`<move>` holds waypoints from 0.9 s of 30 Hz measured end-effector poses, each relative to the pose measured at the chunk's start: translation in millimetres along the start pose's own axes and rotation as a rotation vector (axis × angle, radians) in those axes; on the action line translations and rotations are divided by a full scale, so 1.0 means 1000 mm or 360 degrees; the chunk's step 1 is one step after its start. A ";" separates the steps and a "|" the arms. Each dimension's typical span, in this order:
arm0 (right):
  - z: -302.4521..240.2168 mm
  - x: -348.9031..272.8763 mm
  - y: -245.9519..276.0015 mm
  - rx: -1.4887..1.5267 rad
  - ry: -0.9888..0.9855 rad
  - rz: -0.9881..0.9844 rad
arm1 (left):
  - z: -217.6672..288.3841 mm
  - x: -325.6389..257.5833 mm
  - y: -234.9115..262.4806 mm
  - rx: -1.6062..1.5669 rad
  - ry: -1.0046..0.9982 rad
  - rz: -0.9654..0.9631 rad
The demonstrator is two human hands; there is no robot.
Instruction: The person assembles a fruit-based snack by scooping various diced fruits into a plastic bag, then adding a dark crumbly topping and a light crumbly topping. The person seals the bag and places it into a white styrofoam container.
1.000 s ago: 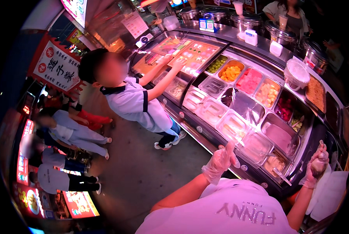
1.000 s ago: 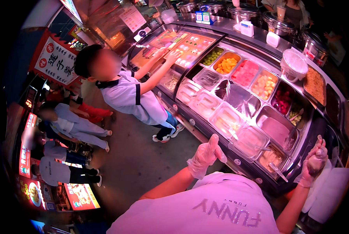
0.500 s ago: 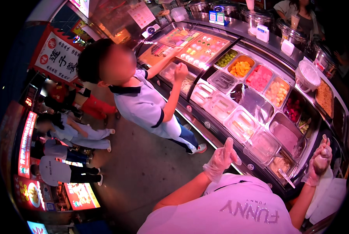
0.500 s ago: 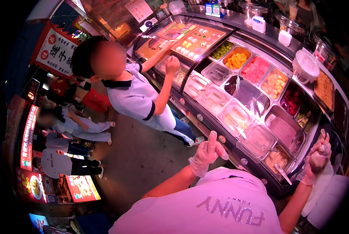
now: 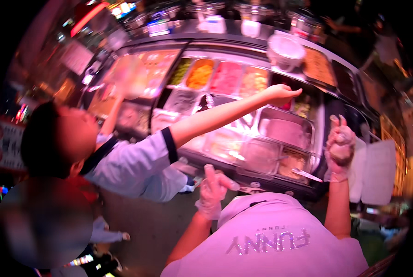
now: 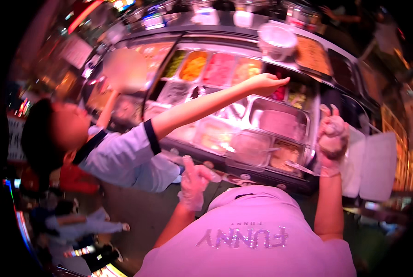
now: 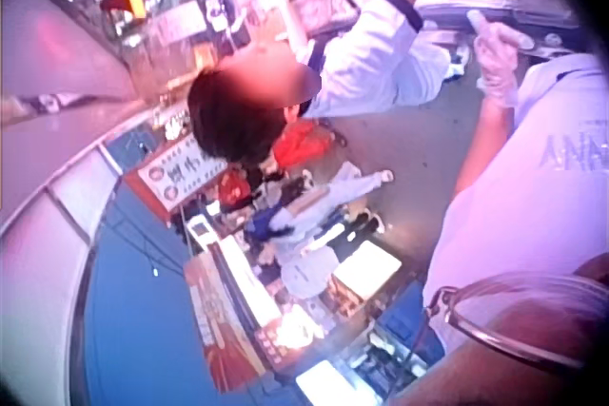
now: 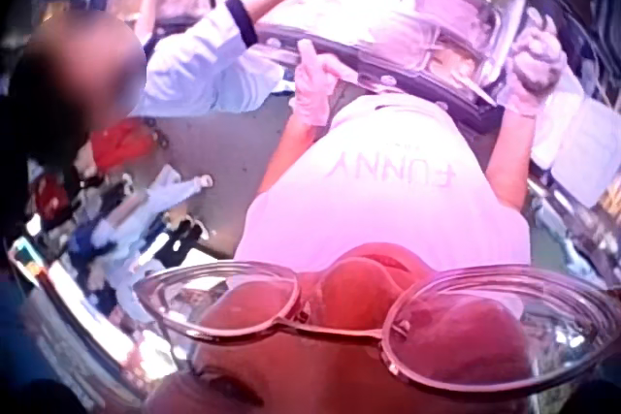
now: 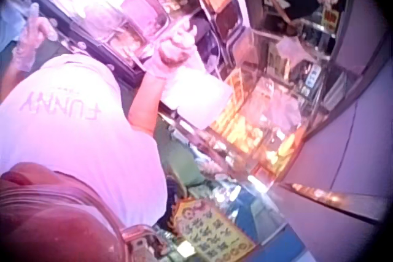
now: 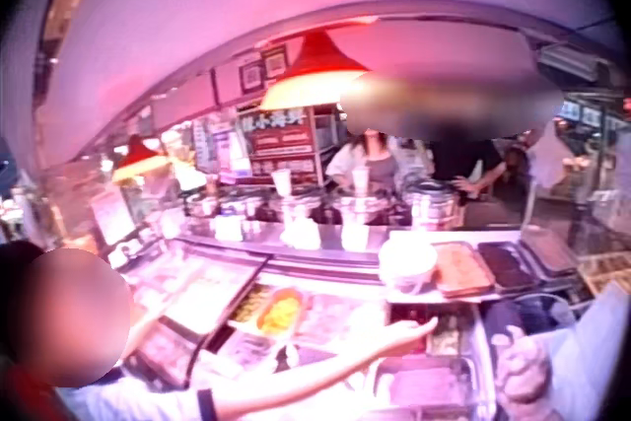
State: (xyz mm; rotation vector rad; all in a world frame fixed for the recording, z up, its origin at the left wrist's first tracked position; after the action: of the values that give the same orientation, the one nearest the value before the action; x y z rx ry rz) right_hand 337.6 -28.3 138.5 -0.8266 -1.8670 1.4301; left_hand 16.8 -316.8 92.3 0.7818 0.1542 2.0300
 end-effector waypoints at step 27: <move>-0.152 -0.092 0.007 0.0247 0.0482 0.0729 | 0.114 0.320 -0.532 0.0769 -0.1108 -0.0675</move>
State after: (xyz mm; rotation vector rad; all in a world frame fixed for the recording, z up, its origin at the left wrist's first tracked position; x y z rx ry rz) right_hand 514.0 -13.1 152.8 -1.3687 -1.3739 1.5853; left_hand 349.9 218.9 120.4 1.5646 0.3774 1.2407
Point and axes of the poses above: each hand's wrist, its own x-axis towards the middle knuckle, its own y-axis out of the back of the hand, z = x × y, the point moved 6 cm from there along x, towards the middle knuckle, and after that the axes turned 2 degrees about -x, right-handed, at the moved point
